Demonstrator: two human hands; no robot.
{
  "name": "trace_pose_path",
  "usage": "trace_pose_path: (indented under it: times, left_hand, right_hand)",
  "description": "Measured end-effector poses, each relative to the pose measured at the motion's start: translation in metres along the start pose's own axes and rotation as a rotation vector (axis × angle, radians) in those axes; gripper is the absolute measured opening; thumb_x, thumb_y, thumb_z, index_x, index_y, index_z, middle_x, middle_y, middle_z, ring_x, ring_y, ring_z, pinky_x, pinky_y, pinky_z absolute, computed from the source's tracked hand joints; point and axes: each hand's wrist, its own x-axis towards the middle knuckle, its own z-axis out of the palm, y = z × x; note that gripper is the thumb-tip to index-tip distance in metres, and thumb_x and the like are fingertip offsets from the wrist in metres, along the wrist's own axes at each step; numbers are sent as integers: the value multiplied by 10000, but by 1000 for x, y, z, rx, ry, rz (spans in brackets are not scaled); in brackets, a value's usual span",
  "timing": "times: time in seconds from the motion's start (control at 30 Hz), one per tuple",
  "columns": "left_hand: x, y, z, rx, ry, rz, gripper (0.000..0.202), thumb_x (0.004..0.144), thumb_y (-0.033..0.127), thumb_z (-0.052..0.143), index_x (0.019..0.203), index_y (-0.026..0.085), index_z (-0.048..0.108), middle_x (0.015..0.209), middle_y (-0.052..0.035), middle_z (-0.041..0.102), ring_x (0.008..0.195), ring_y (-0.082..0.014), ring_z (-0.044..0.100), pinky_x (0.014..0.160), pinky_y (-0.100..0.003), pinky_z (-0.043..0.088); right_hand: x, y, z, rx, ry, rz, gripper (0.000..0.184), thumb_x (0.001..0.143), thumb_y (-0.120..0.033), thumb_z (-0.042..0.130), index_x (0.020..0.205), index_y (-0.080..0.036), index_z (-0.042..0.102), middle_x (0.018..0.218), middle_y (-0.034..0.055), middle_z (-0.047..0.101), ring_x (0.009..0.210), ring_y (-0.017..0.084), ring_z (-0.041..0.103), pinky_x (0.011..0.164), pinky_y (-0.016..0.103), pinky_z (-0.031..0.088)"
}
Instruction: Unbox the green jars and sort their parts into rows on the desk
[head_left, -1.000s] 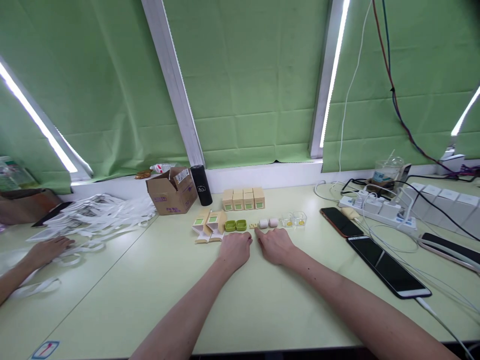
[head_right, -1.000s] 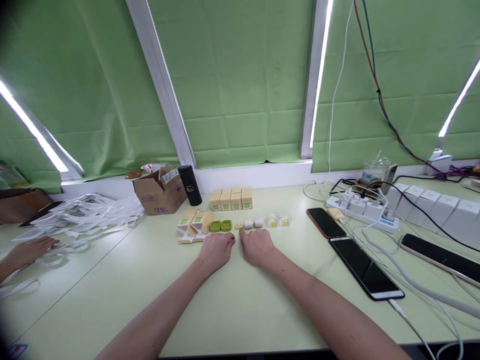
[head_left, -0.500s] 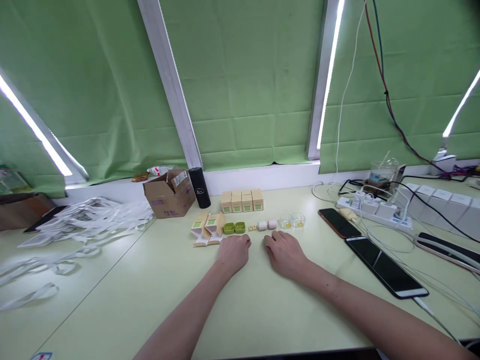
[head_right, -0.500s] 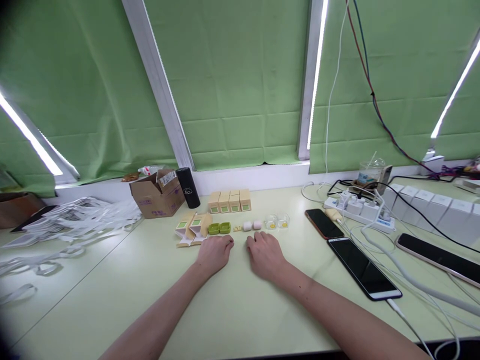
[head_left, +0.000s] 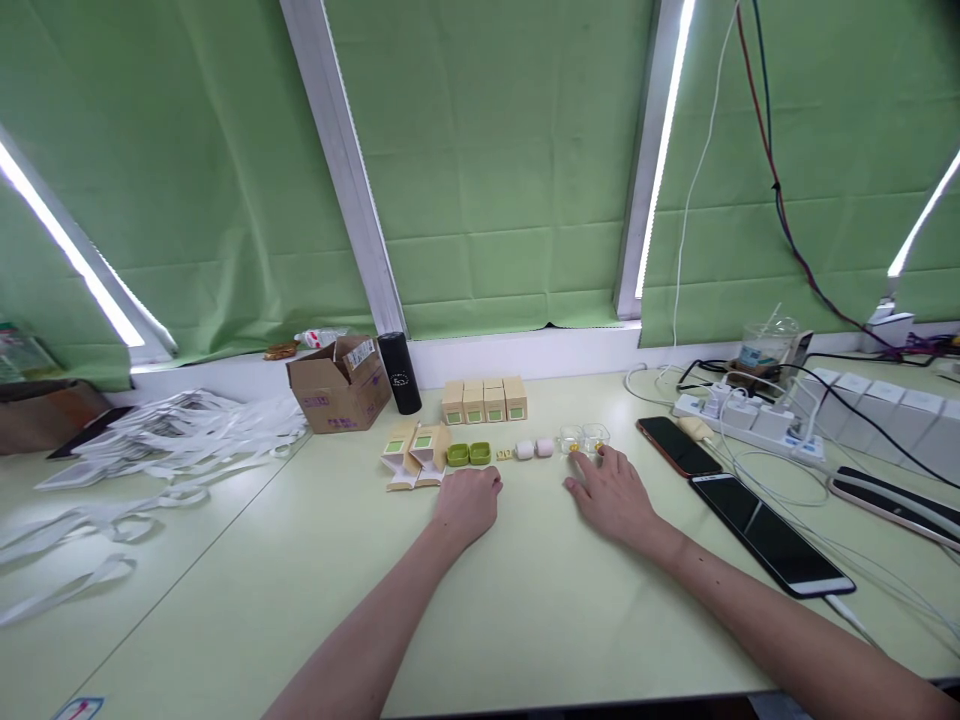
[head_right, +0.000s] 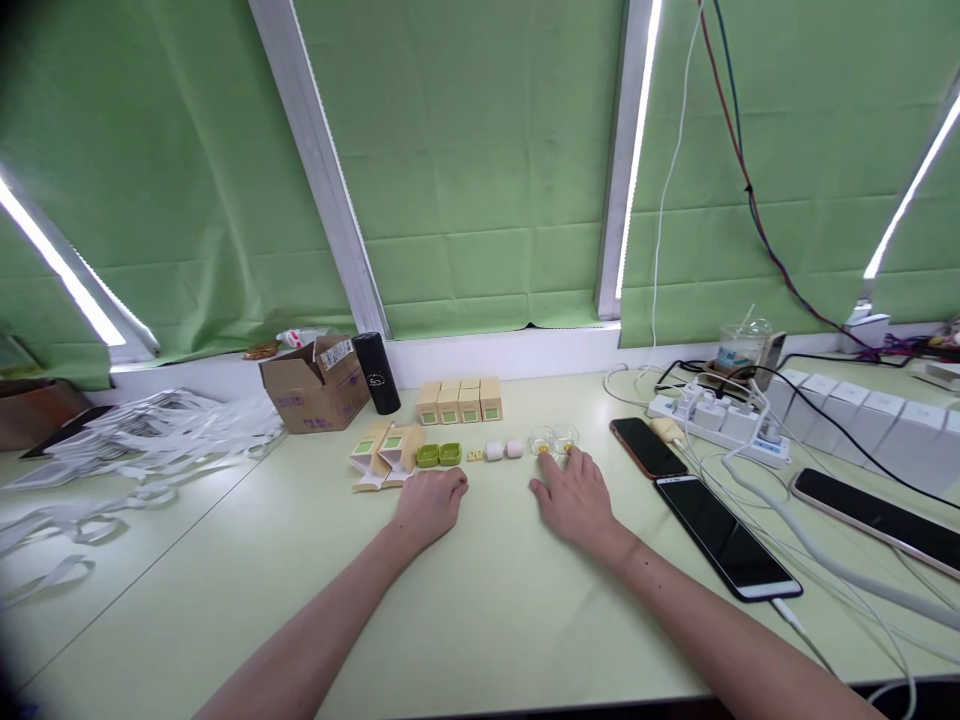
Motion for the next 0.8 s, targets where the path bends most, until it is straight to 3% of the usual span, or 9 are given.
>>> trace_pose_path:
  times: [0.43, 0.6, 0.73, 0.8]
  left_hand:
    - [0, 0, 0, -6, 9, 3, 305, 1023, 269, 427, 1045, 210, 725, 971, -113, 781, 931, -291, 735, 774, -372, 493]
    - [0, -1, 1, -5, 14, 6, 297, 1015, 265, 437, 1036, 208, 728, 958, -120, 779, 926, -306, 735, 782, -386, 499]
    - [1, -2, 3, -11, 19, 14, 296, 1015, 260, 440, 1027, 212, 732, 946, -120, 778, 907, -297, 736, 785, -378, 497]
    - [0, -2, 4, -15, 29, 17, 296, 1013, 260, 444, 1021, 208, 735, 945, -123, 780, 904, -300, 737, 774, -373, 492]
  right_hand:
    - [9, 3, 6, 25, 15, 17, 468, 1040, -490, 450, 1382, -201, 588, 1320, 204, 560, 1211, 365, 513, 1012, 459, 384]
    - [10, 4, 1, 69, 146, -33, 357, 1021, -413, 508, 1242, -161, 628, 1228, 182, 587, 1145, 338, 525, 958, 426, 404]
    - [37, 4, -15, 85, 297, -176, 192, 993, -251, 540, 1135, -182, 648, 1149, 147, 616, 1058, 300, 550, 916, 404, 407]
    - [61, 2, -22, 85, 300, -224, 201, 989, -205, 537, 1151, -190, 654, 1172, 143, 629, 1082, 298, 554, 937, 409, 408]
